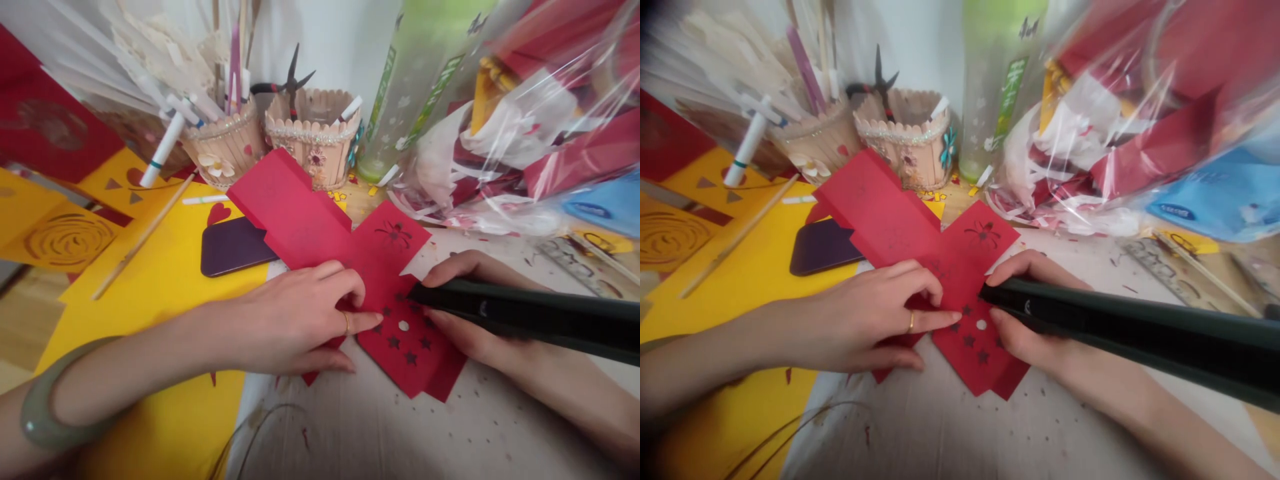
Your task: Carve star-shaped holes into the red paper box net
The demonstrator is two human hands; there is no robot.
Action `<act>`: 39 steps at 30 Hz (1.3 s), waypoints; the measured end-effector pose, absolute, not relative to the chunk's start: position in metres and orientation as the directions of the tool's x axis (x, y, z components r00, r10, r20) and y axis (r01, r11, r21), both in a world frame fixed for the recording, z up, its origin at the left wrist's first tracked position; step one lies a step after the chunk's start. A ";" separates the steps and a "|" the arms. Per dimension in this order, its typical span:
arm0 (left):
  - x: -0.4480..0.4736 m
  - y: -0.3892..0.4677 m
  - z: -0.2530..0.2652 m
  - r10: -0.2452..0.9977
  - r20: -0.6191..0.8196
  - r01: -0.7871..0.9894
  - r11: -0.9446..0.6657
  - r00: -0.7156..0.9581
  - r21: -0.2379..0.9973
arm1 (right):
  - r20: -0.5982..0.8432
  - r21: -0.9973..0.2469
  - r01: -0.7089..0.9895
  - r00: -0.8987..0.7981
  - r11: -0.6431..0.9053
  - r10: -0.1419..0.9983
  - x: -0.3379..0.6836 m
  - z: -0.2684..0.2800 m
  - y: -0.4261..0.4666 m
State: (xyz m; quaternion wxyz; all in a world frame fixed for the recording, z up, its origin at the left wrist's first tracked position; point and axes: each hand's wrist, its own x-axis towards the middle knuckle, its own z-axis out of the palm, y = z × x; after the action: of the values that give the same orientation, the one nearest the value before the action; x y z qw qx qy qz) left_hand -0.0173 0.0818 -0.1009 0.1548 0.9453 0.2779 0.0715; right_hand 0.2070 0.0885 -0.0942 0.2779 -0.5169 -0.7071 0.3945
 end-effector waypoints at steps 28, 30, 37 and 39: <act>0.007 0.063 -0.124 0.672 0.326 0.664 -0.731 0.665 0.154 | 0.069 -0.714 0.647 -0.317 0.269 0.946 0.204 -0.114 0.083; 0.007 0.064 -0.125 0.665 0.323 0.660 -0.737 0.673 0.144 | 0.066 -0.687 0.666 -0.340 0.289 0.938 0.205 -0.114 0.085; 0.007 0.065 -0.123 0.644 0.384 0.645 -0.750 0.661 0.148 | 0.194 -0.596 0.642 -0.468 0.482 0.862 0.207 -0.116 0.086; 0.007 0.065 -0.122 0.634 0.401 0.640 -0.755 0.661 0.140 | 0.209 -0.574 0.653 -0.467 0.495 0.859 0.206 -0.118 0.083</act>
State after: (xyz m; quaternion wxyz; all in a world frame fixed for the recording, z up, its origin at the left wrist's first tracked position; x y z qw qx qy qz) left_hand 0.0072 0.0649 -0.1222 -0.0068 0.9113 0.3497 0.2173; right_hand 0.2063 0.0828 -0.1183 0.2425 -0.4556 -0.8298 0.2125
